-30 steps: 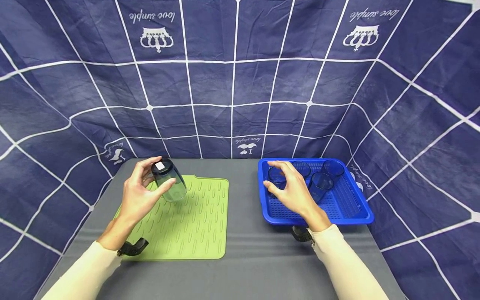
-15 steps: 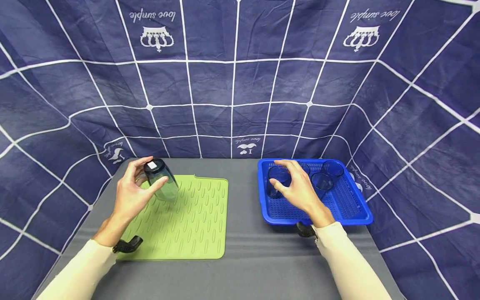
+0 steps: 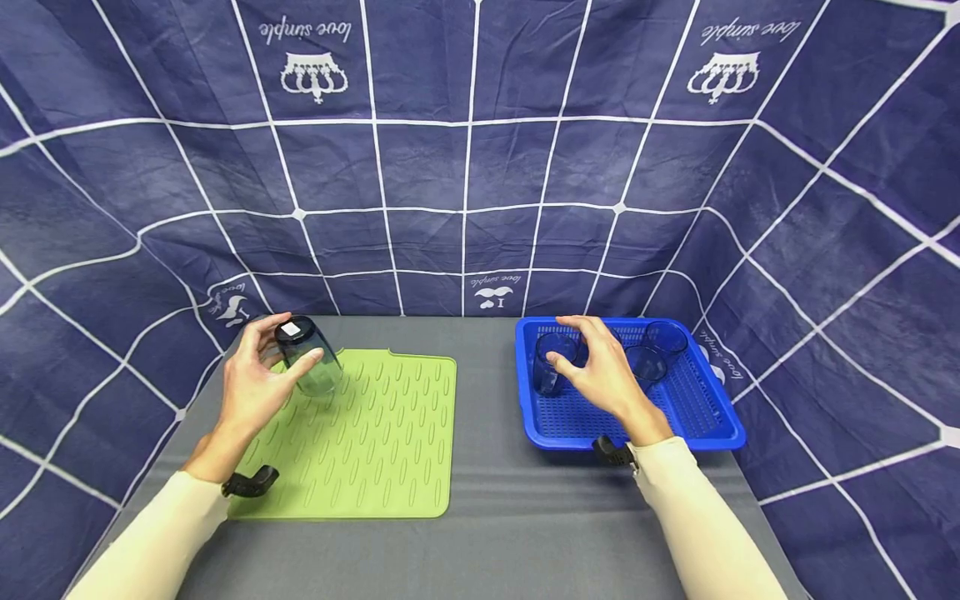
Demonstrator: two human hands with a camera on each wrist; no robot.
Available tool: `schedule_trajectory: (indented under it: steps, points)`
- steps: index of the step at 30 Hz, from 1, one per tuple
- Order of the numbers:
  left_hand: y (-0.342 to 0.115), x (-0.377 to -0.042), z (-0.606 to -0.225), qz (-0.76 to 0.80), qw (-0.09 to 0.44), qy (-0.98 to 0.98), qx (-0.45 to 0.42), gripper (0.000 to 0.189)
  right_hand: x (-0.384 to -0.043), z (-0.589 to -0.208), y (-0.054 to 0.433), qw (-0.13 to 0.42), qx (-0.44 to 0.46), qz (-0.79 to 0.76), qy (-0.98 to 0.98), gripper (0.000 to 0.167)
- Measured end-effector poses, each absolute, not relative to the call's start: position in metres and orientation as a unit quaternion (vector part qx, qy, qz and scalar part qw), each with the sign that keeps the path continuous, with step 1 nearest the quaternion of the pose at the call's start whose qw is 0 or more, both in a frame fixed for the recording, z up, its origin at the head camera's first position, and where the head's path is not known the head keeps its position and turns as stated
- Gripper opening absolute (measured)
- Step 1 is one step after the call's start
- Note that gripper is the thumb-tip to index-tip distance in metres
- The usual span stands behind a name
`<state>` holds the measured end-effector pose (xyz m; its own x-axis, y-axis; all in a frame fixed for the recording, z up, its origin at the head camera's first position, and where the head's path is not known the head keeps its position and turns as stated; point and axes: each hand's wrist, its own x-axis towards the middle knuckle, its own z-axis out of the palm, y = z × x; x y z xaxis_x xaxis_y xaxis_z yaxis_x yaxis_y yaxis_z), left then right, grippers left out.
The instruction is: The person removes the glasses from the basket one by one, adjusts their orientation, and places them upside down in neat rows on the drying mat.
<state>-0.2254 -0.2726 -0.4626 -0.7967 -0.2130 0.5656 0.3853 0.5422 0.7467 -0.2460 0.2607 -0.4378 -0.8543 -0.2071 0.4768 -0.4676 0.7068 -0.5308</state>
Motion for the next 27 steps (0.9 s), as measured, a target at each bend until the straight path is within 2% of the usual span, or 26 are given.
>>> schedule_trajectory:
  steps: [27]
  points:
    - [-0.308,-0.25,-0.494,-0.461,0.289,-0.838,0.045,0.081,-0.258,-0.443,0.28,0.174,0.173,0.313,-0.918,0.061]
